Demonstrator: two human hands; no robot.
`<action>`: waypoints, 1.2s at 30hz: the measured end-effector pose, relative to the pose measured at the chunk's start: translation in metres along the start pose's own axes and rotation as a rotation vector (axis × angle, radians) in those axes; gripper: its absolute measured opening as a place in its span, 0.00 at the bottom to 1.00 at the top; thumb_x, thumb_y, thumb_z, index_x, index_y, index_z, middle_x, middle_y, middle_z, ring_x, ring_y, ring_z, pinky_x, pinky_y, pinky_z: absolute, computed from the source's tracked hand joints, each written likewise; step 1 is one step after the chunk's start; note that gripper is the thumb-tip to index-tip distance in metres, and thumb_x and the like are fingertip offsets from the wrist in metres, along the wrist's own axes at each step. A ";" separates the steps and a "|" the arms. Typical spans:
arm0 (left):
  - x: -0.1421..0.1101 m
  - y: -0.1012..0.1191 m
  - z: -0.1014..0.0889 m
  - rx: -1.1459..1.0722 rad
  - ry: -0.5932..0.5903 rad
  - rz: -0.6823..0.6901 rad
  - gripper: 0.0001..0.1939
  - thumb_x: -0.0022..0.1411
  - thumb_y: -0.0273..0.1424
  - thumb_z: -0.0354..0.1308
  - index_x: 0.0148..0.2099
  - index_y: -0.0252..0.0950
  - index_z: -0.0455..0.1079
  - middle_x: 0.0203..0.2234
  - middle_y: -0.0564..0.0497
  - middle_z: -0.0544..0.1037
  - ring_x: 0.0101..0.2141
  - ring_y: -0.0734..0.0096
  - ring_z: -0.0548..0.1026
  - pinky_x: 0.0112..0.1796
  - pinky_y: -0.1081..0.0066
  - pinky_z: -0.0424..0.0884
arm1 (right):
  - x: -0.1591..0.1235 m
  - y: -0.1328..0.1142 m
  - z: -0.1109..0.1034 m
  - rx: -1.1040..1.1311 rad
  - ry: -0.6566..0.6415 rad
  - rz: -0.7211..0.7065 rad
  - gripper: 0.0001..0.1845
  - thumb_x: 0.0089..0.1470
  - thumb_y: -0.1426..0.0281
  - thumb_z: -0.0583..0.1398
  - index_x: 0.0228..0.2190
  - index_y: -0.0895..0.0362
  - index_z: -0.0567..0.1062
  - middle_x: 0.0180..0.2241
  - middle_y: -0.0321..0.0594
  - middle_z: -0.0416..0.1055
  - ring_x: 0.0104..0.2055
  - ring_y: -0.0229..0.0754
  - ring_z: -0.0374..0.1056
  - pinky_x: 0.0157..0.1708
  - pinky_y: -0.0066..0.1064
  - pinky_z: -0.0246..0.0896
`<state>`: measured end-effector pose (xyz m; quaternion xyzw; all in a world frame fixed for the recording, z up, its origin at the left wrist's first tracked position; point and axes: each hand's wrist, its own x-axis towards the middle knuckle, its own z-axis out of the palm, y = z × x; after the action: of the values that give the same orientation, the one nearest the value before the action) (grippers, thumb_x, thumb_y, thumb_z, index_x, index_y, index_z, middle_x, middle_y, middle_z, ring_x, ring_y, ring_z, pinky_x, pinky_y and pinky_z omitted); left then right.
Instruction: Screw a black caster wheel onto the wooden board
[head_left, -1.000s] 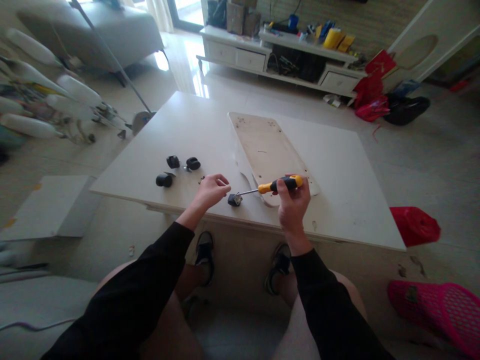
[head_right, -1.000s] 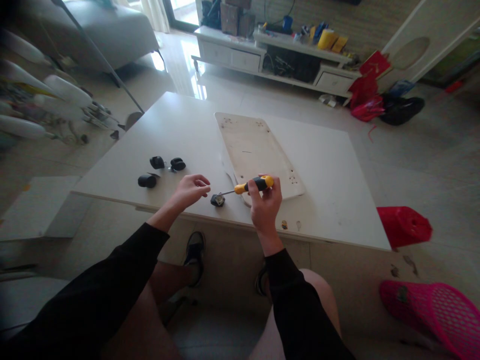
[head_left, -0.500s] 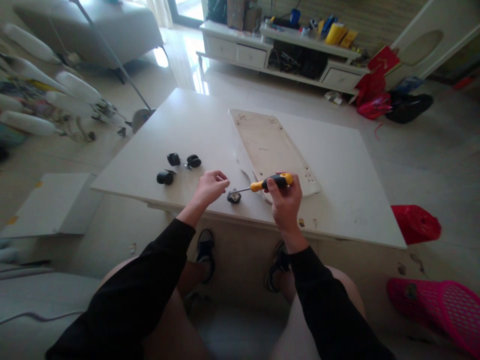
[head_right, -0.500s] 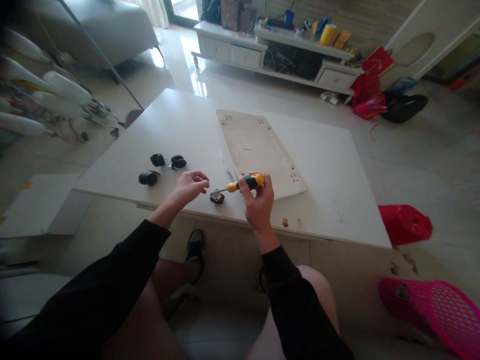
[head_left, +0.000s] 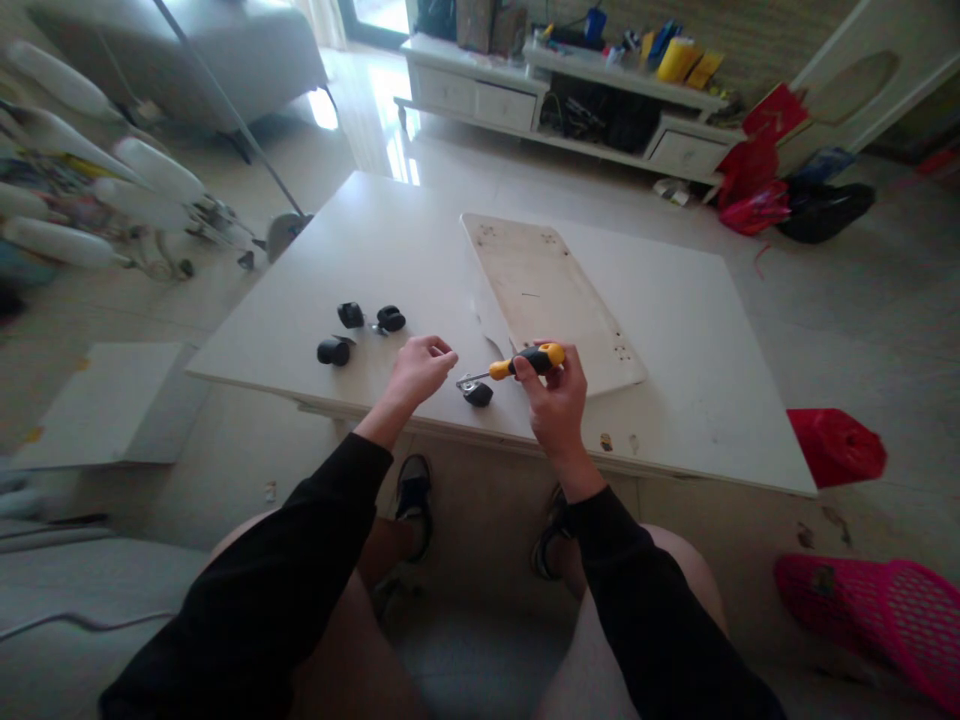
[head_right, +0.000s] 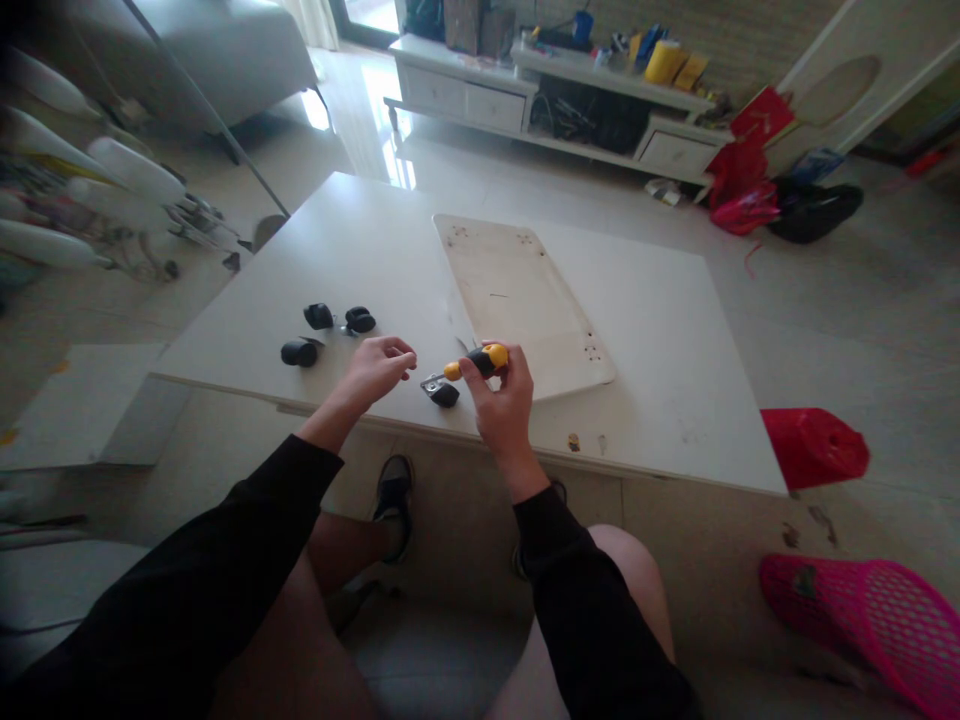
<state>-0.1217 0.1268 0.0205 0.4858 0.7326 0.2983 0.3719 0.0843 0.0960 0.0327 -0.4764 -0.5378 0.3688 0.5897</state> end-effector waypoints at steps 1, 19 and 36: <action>0.001 -0.001 0.000 -0.004 0.001 0.004 0.07 0.58 0.32 0.62 0.36 0.35 0.80 0.31 0.45 0.84 0.30 0.66 0.79 0.31 0.70 0.67 | 0.000 0.000 -0.001 0.009 0.003 0.000 0.22 0.55 0.53 0.72 0.44 0.51 0.75 0.41 0.33 0.75 0.38 0.34 0.72 0.40 0.31 0.74; 0.001 -0.001 -0.001 -0.016 -0.007 0.001 0.06 0.57 0.32 0.61 0.34 0.37 0.78 0.31 0.46 0.84 0.30 0.65 0.79 0.29 0.70 0.65 | 0.006 -0.002 -0.011 0.037 0.111 -0.024 0.24 0.53 0.51 0.73 0.43 0.50 0.74 0.43 0.34 0.74 0.38 0.35 0.74 0.39 0.33 0.76; -0.003 0.001 -0.002 0.116 -0.079 -0.039 0.05 0.58 0.30 0.65 0.38 0.36 0.80 0.30 0.46 0.83 0.32 0.64 0.80 0.33 0.69 0.68 | 0.005 -0.002 -0.011 -0.037 0.103 -0.040 0.21 0.55 0.54 0.72 0.43 0.50 0.75 0.43 0.34 0.75 0.39 0.35 0.73 0.41 0.31 0.73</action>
<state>-0.1218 0.1243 0.0229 0.5037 0.7427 0.2287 0.3773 0.0953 0.0985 0.0360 -0.4945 -0.5229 0.3222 0.6150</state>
